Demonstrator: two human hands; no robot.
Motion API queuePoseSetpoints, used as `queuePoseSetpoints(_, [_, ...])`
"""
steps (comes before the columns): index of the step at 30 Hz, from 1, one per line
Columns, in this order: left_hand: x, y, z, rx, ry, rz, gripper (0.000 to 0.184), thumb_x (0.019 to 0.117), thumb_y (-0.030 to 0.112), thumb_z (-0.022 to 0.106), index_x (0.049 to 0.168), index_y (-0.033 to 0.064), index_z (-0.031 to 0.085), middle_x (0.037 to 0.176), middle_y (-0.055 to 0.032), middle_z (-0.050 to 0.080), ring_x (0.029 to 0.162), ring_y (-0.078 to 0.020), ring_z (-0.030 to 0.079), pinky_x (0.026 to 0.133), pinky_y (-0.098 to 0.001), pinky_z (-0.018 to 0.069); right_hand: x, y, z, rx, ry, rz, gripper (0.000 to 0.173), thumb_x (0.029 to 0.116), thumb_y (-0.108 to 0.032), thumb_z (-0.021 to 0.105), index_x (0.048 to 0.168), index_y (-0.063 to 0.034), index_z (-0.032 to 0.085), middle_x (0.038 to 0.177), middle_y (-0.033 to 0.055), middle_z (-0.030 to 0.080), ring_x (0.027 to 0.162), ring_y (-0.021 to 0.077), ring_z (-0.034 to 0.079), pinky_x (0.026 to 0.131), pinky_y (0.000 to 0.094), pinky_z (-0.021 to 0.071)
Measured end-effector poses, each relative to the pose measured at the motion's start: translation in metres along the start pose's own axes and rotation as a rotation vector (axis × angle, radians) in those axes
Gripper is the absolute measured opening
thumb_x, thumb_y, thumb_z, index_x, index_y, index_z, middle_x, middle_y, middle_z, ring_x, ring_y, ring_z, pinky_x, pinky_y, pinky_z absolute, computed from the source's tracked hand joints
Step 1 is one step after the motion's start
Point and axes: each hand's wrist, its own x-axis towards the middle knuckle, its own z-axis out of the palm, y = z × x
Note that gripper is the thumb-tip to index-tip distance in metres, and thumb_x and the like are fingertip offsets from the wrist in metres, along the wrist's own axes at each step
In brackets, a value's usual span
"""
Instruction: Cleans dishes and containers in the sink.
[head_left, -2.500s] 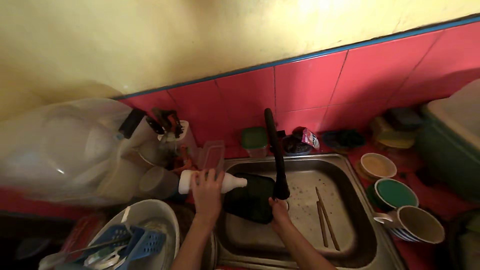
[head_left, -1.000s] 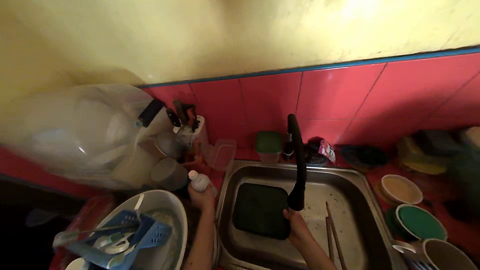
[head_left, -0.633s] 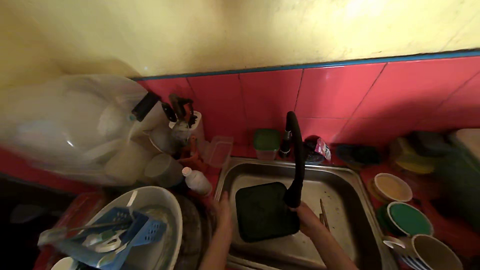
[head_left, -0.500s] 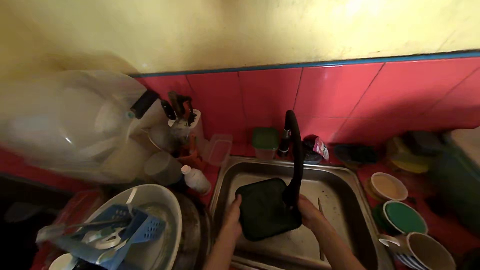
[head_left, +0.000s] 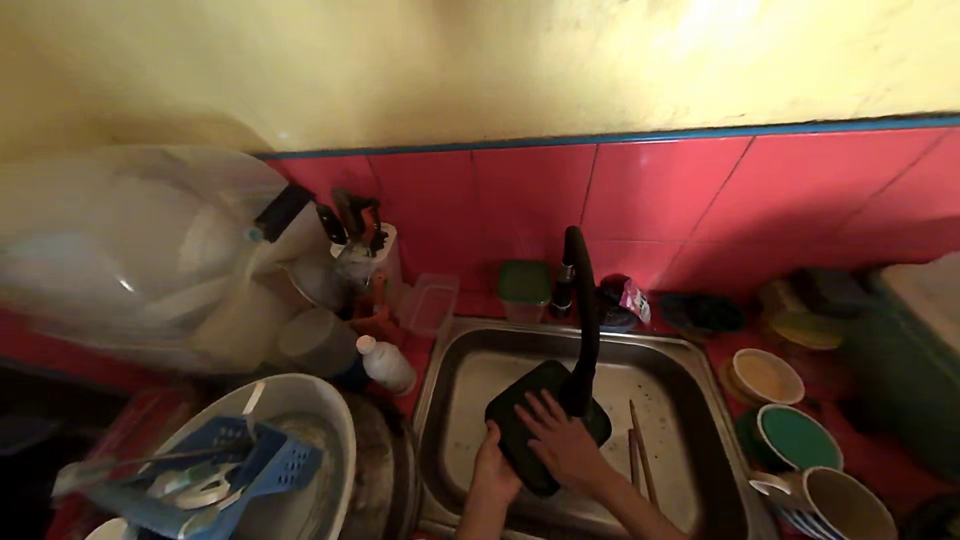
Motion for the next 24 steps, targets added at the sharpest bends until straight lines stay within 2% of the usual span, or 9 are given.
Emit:
queuePoseSetpoints(3, [-0.012, -0.008, 0.001, 0.014, 0.007, -0.019, 0.052, 0.1118, 0.045, 0.024, 0.144, 0.0077, 0.043, 0.127, -0.0176, 0.063, 0.113, -0.0301, 0.064, 0.093, -0.0521, 0.0546, 0.013, 0.032, -0.015, 0.092, 0.097, 0.334, 0.069, 0.1048, -0.051, 0.039, 0.165, -0.0205, 0.023, 0.172, 0.0076, 0.016, 0.159, 0.0322, 0.005, 0.124, 0.0645, -0.0052])
queuePoseSetpoints(7, [-0.010, -0.020, 0.013, -0.003, -0.021, -0.029, 0.048, 0.1120, 0.042, 0.026, 0.136, 0.0070, 0.049, 0.117, -0.0148, 0.066, 0.105, -0.0266, 0.067, 0.089, -0.0485, 0.0567, 0.026, 0.000, 0.008, 0.082, 0.196, 0.207, 0.069, 0.1072, -0.047, 0.037, 0.161, -0.0038, 0.031, 0.168, 0.0202, 0.024, 0.157, 0.0379, 0.016, 0.125, 0.0628, 0.0116])
queuePoseSetpoints(9, [-0.005, -0.013, 0.017, 0.024, 0.062, 0.019, 0.041, 0.1117, 0.039, 0.030, 0.122, 0.0077, 0.053, 0.098, -0.0090, 0.066, 0.086, -0.0193, 0.067, 0.075, -0.0395, 0.0580, 0.017, -0.023, 0.012, 0.015, 0.103, -0.006, 0.057, 0.1097, -0.040, 0.035, 0.160, -0.0134, 0.037, 0.168, 0.0103, 0.030, 0.156, 0.0342, 0.022, 0.120, 0.0673, 0.0187])
queuePoseSetpoints(10, [-0.003, -0.009, 0.014, 0.026, 0.070, 0.026, 0.041, 0.1117, 0.039, 0.030, 0.126, 0.0075, 0.053, 0.101, -0.0098, 0.066, 0.088, -0.0195, 0.067, 0.077, -0.0395, 0.0576, 0.013, -0.021, 0.012, 0.015, 0.035, -0.017, 0.055, 0.1099, -0.042, 0.033, 0.162, -0.0220, 0.034, 0.170, 0.0055, 0.025, 0.158, 0.0340, 0.017, 0.120, 0.0691, 0.0167])
queuePoseSetpoints(12, [-0.006, -0.007, 0.001, 0.023, 0.052, 0.009, 0.048, 0.1120, 0.041, 0.028, 0.140, 0.0065, 0.046, 0.119, -0.0168, 0.065, 0.105, -0.0275, 0.066, 0.088, -0.0492, 0.0564, 0.003, 0.002, 0.008, 0.061, 0.024, 0.128, 0.057, 0.1087, -0.047, 0.033, 0.163, -0.0296, 0.031, 0.171, 0.0070, 0.022, 0.158, 0.0390, 0.012, 0.120, 0.0728, 0.0098])
queuePoseSetpoints(15, [-0.009, -0.010, -0.009, 0.031, 0.077, -0.042, 0.050, 0.1117, 0.043, 0.027, 0.144, 0.0087, 0.041, 0.128, -0.0191, 0.061, 0.113, -0.0321, 0.062, 0.091, -0.0547, 0.0534, -0.002, 0.036, -0.030, 0.148, 0.045, 0.401, 0.062, 0.1057, -0.044, 0.047, 0.162, -0.0212, 0.034, 0.170, 0.0157, 0.019, 0.156, 0.0481, 0.000, 0.122, 0.0697, -0.0020])
queuePoseSetpoints(16, [-0.007, -0.013, -0.010, 0.038, 0.087, -0.063, 0.050, 0.1118, 0.043, 0.027, 0.145, 0.0087, 0.041, 0.130, -0.0194, 0.060, 0.114, -0.0327, 0.061, 0.092, -0.0553, 0.0528, -0.001, 0.045, -0.042, 0.138, 0.109, 0.394, 0.058, 0.1053, -0.033, 0.050, 0.159, -0.0161, 0.038, 0.167, 0.0234, 0.022, 0.155, 0.0504, 0.004, 0.123, 0.0688, 0.0014])
queuePoseSetpoints(19, [-0.004, -0.027, -0.003, 0.073, 0.100, -0.132, 0.045, 0.1121, 0.036, 0.033, 0.145, 0.0058, 0.041, 0.131, -0.0197, 0.059, 0.115, -0.0311, 0.061, 0.094, -0.0518, 0.0529, 0.010, 0.076, -0.071, 0.137, 0.542, 0.371, 0.047, 0.1039, -0.022, 0.052, 0.145, 0.0014, 0.054, 0.150, 0.0271, 0.050, 0.144, 0.0515, 0.038, 0.119, 0.0632, 0.0294])
queuePoseSetpoints(24, [0.012, -0.053, 0.006, 0.138, 0.043, -0.205, 0.043, 0.1106, 0.023, 0.044, 0.148, 0.0032, 0.037, 0.135, -0.0206, 0.057, 0.115, -0.0296, 0.062, 0.095, -0.0447, 0.0540, 0.038, 0.123, -0.146, 0.243, 0.641, 0.730, 0.056, 0.1016, -0.018, 0.060, 0.148, 0.0065, 0.043, 0.143, 0.0337, 0.050, 0.131, 0.0487, 0.053, 0.108, 0.0612, 0.0437])
